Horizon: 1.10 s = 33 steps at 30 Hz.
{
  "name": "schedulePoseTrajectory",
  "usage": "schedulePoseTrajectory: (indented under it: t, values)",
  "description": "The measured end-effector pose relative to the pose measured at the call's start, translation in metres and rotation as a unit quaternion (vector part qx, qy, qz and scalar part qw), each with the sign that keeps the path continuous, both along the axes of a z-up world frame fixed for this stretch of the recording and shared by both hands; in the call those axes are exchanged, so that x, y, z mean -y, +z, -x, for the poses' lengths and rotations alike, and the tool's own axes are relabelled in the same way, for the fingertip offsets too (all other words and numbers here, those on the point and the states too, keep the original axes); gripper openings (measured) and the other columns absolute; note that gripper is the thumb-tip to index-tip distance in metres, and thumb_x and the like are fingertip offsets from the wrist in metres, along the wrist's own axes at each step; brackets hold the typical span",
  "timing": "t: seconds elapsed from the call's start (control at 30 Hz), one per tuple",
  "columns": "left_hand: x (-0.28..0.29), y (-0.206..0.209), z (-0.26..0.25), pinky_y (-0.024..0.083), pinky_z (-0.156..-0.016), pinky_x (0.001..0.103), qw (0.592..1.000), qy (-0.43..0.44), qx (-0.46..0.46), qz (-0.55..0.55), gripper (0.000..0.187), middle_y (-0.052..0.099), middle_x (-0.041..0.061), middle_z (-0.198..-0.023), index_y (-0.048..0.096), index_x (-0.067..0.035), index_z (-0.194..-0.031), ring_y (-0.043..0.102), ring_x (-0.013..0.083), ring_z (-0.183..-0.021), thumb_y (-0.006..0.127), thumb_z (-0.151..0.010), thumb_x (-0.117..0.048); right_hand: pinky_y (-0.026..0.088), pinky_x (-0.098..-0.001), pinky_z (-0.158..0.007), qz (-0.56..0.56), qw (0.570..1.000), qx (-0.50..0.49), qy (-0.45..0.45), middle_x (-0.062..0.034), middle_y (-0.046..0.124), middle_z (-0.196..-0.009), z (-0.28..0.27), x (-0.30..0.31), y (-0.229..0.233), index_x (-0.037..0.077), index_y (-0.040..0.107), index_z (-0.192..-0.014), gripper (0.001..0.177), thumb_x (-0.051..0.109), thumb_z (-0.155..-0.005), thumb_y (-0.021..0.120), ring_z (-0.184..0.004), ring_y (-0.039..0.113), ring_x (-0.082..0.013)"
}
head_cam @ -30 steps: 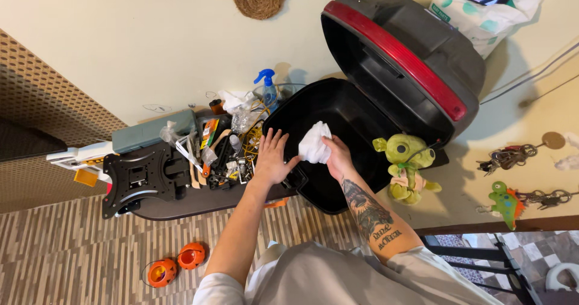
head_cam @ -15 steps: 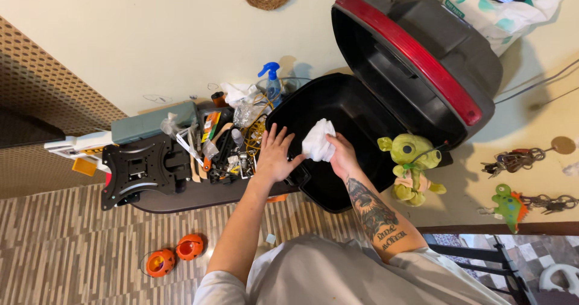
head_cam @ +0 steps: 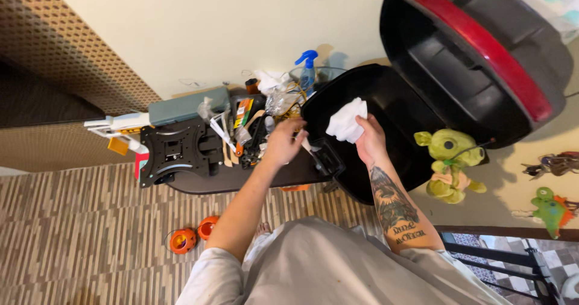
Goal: The person wipes the inside of a black storage container with a white cloth, then picks up and places small items such as a box and a bottle into the container. They also untangle a yellow cable and place it inside.
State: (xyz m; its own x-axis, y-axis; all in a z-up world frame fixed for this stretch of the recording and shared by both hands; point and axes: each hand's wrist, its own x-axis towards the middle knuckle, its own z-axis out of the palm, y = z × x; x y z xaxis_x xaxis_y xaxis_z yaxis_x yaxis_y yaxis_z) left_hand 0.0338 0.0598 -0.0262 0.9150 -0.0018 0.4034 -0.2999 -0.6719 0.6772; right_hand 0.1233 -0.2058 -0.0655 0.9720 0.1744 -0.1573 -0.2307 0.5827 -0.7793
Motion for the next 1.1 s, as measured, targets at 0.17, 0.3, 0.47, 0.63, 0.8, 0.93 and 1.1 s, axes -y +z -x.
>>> schedulePoseTrajectory:
  t: [0.17,0.3,0.47,0.63,0.8,0.93,1.1]
  values:
    - [-0.058,0.003,0.002,0.056,-0.088,0.042,0.99,0.136,-0.026,0.042,0.026,0.073,0.015,-0.109,0.071,-0.006,-0.114,0.071,0.0327,-0.099,0.066,-0.095,-0.022,0.054,-0.0353,-0.096,-0.002,1.0,0.028,0.004,-0.01,0.069,-0.113,0.012,-0.05,0.016,0.003,0.059,-0.114,0.017,0.009,-0.098,0.064,-0.106,0.068,-0.0196]
    - [-0.103,0.002,0.011,0.056,-0.084,0.041,0.976,0.212,-0.019,0.043,0.023,0.073,0.014,-0.104,0.071,-0.006,-0.113,0.072,0.0319,-0.095,0.066,-0.097,-0.023,0.053,-0.0277,-0.083,0.112,0.989,0.094,-0.02,-0.0056,0.07,-0.101,0.021,-0.09,0.013,0.001,0.061,-0.111,0.014,0.007,-0.099,0.065,-0.091,0.065,-0.012]
    - [-0.135,-0.004,0.023,0.054,-0.081,0.044,0.961,0.27,-0.067,-0.004,0.023,0.073,0.012,-0.101,0.071,-0.007,-0.11,0.069,0.0316,-0.092,0.068,-0.094,-0.023,0.047,-0.023,-0.074,0.221,0.954,0.202,-0.012,-0.0014,0.067,-0.094,0.031,-0.128,0.012,0.0,0.06,-0.112,0.013,0.01,-0.104,0.064,-0.082,0.056,-0.0056]
    - [-0.141,-0.017,0.03,0.052,-0.087,0.044,0.963,0.262,-0.054,-0.043,0.023,0.072,0.011,-0.105,0.072,-0.008,-0.11,0.065,0.0326,-0.102,0.069,-0.093,-0.024,0.05,-0.024,-0.073,0.295,0.926,0.234,0.016,-0.0022,0.069,-0.093,0.05,-0.144,0.025,0.002,0.06,-0.11,0.014,0.013,-0.103,0.062,-0.082,0.06,-0.0054]
    - [-0.143,-0.027,0.033,0.048,-0.095,0.045,0.96,0.254,-0.08,-0.085,0.025,0.07,0.01,-0.113,0.072,-0.01,-0.113,0.06,0.033,-0.113,0.069,-0.094,-0.026,0.05,-0.0286,-0.065,0.436,0.869,0.232,0.028,-0.0053,0.071,-0.087,0.061,-0.147,0.044,0.004,0.062,-0.111,0.018,0.019,-0.101,0.064,-0.072,0.063,-0.0105]
    - [-0.146,-0.027,0.033,0.045,-0.1,0.045,0.96,0.259,-0.053,-0.087,0.028,0.066,0.008,-0.126,0.072,-0.01,-0.114,0.055,0.0323,-0.122,0.071,-0.091,-0.025,0.052,-0.0298,-0.066,0.455,0.855,0.245,0.037,-0.0075,0.073,-0.089,0.061,-0.151,0.053,0.004,0.061,-0.111,0.021,0.022,-0.1,0.064,-0.073,0.067,-0.0136]
    - [-0.147,-0.03,0.03,0.043,-0.104,0.046,0.961,0.257,-0.046,-0.088,0.032,0.063,0.008,-0.132,0.072,-0.009,-0.115,0.052,0.0325,-0.128,0.073,-0.087,-0.025,0.052,-0.0298,-0.068,0.469,0.849,0.239,0.038,-0.0085,0.074,-0.091,0.063,-0.149,0.052,0.004,0.061,-0.112,0.022,0.022,-0.1,0.064,-0.075,0.069,-0.0145]
